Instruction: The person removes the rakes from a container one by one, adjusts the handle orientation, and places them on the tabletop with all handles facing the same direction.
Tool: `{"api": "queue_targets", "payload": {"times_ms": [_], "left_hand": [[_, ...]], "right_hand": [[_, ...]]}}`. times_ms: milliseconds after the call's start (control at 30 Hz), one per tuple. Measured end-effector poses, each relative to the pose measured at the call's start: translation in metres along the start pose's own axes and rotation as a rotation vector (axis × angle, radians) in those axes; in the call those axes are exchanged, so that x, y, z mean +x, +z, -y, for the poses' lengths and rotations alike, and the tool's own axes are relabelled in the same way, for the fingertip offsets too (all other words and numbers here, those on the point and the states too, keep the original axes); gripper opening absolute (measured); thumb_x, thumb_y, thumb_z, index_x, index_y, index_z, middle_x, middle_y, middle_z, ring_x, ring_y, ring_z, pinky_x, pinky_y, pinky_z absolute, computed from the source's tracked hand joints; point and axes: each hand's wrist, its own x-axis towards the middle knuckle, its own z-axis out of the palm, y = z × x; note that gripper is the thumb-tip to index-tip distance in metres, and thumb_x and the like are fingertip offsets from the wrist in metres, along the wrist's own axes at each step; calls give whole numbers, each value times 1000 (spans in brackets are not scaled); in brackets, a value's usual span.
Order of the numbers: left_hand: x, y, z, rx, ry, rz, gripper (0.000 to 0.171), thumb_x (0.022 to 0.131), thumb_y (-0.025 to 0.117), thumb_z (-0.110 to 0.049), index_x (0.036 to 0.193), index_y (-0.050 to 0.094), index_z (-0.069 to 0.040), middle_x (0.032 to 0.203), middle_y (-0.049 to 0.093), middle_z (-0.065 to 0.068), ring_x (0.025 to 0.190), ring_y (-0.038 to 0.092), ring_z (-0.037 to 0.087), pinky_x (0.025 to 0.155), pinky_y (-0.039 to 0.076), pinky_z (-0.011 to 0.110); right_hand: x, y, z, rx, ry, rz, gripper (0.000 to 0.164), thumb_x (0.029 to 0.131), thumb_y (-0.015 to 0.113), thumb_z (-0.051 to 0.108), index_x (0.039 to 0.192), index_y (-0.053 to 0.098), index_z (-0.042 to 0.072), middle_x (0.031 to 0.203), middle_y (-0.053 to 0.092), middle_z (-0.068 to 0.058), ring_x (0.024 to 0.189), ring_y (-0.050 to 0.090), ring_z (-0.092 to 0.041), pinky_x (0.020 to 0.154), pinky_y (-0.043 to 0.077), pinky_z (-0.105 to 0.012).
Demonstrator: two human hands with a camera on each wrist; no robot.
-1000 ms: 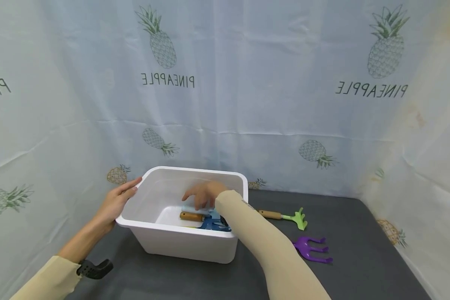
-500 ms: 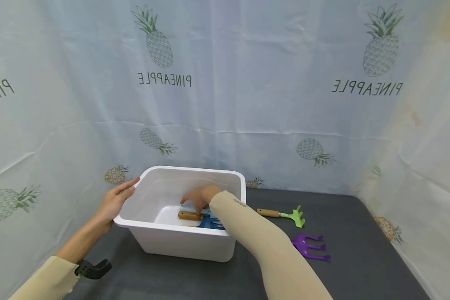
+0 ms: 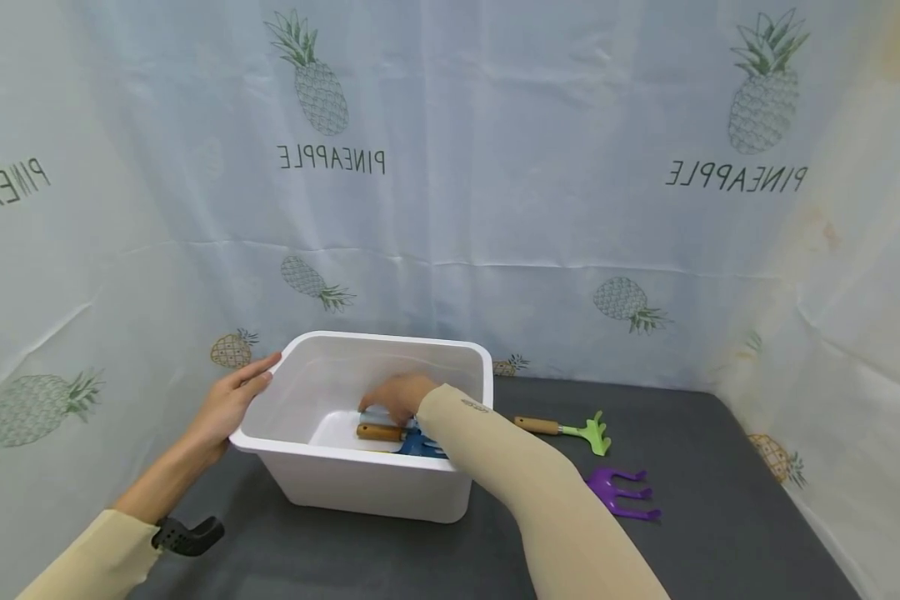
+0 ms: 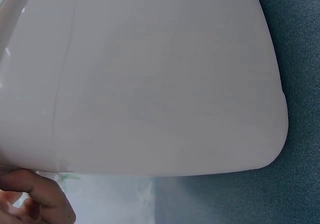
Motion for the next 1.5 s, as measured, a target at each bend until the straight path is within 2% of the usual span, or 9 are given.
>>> {"api": "queue_targets", "payload": {"times_ms": [267,500,600,767,900,1100,1333,1500], "left_hand": [[1,1,-2,9,0,2,54,112,39,-38,163,34,-21,172,24,14,149,41,43,107,49,48],[-2,1,-2,13,-2,2,54,112,38,-38,163,32,-21,172,23,15,148,41,44,106,50,46],[-2,1,-2,17,0,-1,54,112,37,-38,163,32,-21,172,24,15,148,42,44,106,50,46],[-3,2,-2,10,5,0,54,113,37,-37,163,32,-20,172,23,14,150,39,44,111,46,54],[-3,2,-2,0,6,5,54,113,37,-36,164,32,-20,172,22,14,152,35,45,114,42,59],[-4,2,-3,-1,4,4,54,113,37,-36,164,32,-20,172,22,14,152,36,44,114,43,58],[-4,2,-2,4,9,1,54,113,38,-37,163,33,-19,172,23,14,150,38,43,110,47,52],[-4,1,-2,2,7,1,53,113,38,-36,163,33,-19,172,23,14,151,37,43,112,45,52]], "right_hand": [[-1,-5,0,33,-3,28,79,85,76,-6,143,58,44,133,61,1,101,57,-19,64,59,-30],[0,-10,1,14,-20,53,79,86,76,-4,146,54,43,130,58,-1,100,56,-20,67,61,-32],[2,-13,1,9,-22,54,79,87,74,-3,146,52,45,123,58,-2,95,57,-19,67,60,-32],[3,-22,0,59,-33,61,82,88,69,-5,149,48,45,111,57,-2,91,57,-18,68,61,-35],[0,-30,1,101,-43,85,86,88,64,-10,152,44,43,120,58,-2,99,56,-18,69,61,-36],[-3,-36,2,152,-53,83,89,85,61,-16,152,44,41,138,57,-6,111,54,-21,73,62,-39],[-2,-39,-1,198,-103,67,88,84,59,-16,153,45,38,141,57,-10,112,56,-22,72,61,-39],[0,-43,-4,222,-111,75,88,84,58,-14,151,46,40,143,57,-9,111,57,-22,68,60,-36]]}}
